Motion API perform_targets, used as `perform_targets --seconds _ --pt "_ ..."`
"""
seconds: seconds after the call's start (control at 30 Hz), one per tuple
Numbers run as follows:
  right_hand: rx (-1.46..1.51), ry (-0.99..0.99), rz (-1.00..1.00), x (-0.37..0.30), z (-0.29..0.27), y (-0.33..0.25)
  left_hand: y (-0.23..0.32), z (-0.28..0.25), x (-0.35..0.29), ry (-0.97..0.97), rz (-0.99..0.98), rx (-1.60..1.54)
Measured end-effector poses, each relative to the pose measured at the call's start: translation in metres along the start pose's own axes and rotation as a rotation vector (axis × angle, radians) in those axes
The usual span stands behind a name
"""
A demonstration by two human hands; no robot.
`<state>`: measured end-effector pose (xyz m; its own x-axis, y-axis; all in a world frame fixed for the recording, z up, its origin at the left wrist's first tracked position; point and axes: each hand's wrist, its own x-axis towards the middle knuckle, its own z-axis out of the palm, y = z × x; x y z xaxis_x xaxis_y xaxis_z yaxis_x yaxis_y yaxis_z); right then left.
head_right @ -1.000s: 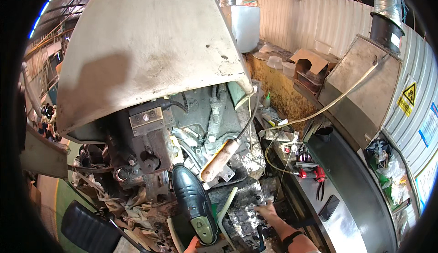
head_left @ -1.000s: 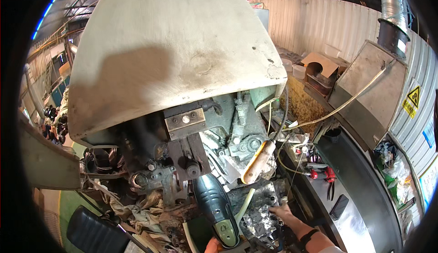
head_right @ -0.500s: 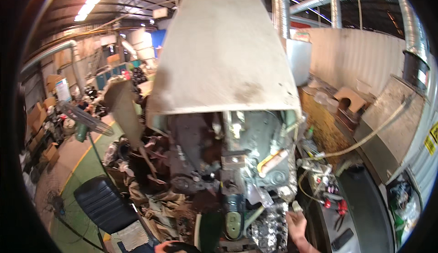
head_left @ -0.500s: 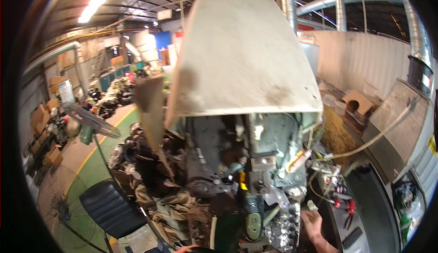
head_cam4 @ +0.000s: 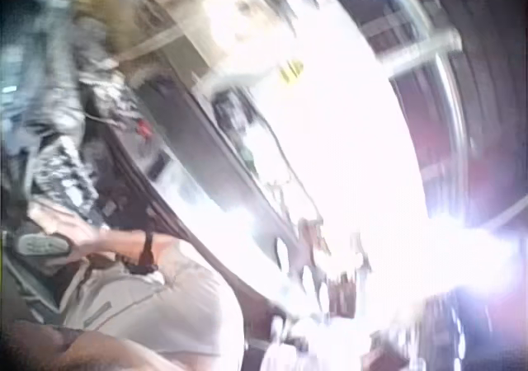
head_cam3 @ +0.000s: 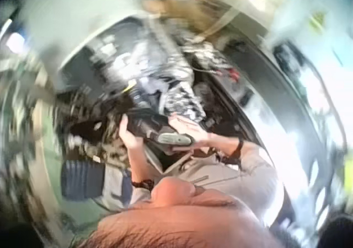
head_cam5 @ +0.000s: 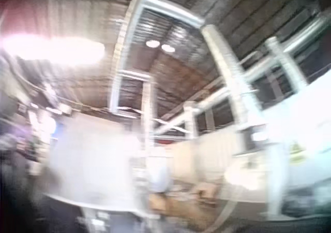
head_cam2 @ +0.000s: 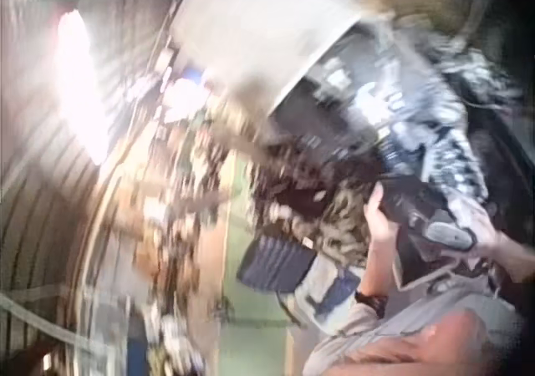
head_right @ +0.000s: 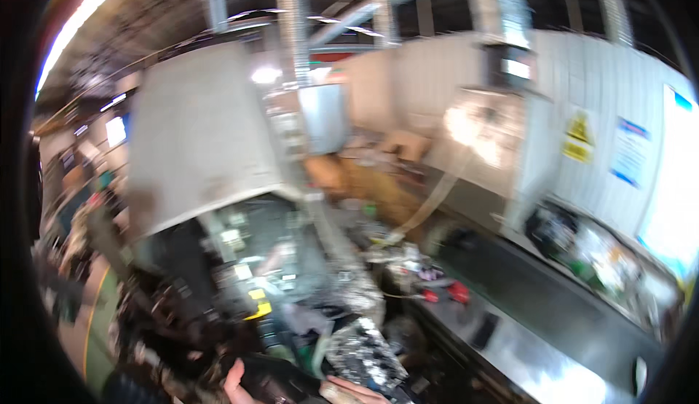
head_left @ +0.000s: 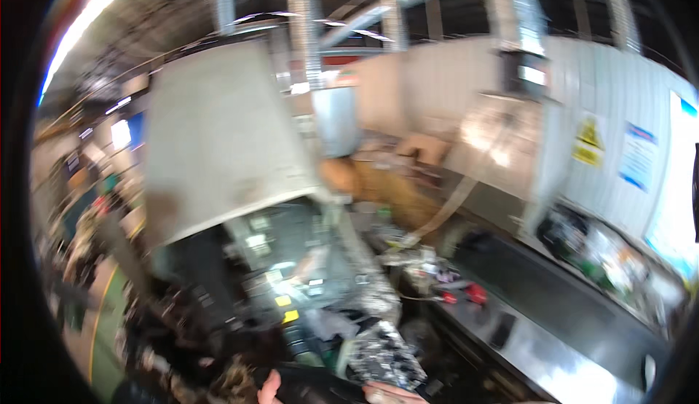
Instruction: Operating a shoe-lasting machine to shape shoe uppers around a last and placing finished items on a conveyor.
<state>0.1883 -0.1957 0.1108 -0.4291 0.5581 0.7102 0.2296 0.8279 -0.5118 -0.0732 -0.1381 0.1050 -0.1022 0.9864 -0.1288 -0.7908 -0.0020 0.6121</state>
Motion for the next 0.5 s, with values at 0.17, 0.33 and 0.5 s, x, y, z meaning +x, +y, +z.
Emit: perform_targets --seconds 0.17,0.33,0.5 --pt "0.245 0.282 0.439 -0.071 -0.080 0.005 -0.084 0.054 0.001 -0.075 -0.209 0.269" --pt "0.427 0.760 0.821 -0.179 -0.149 0.007 -0.234 0.090 -0.016 -0.371 -0.801 0.513" --pt "0.415 1.054 0.839 -0.288 -0.209 0.001 -0.382 0.136 -0.035 -0.441 -0.892 0.768"
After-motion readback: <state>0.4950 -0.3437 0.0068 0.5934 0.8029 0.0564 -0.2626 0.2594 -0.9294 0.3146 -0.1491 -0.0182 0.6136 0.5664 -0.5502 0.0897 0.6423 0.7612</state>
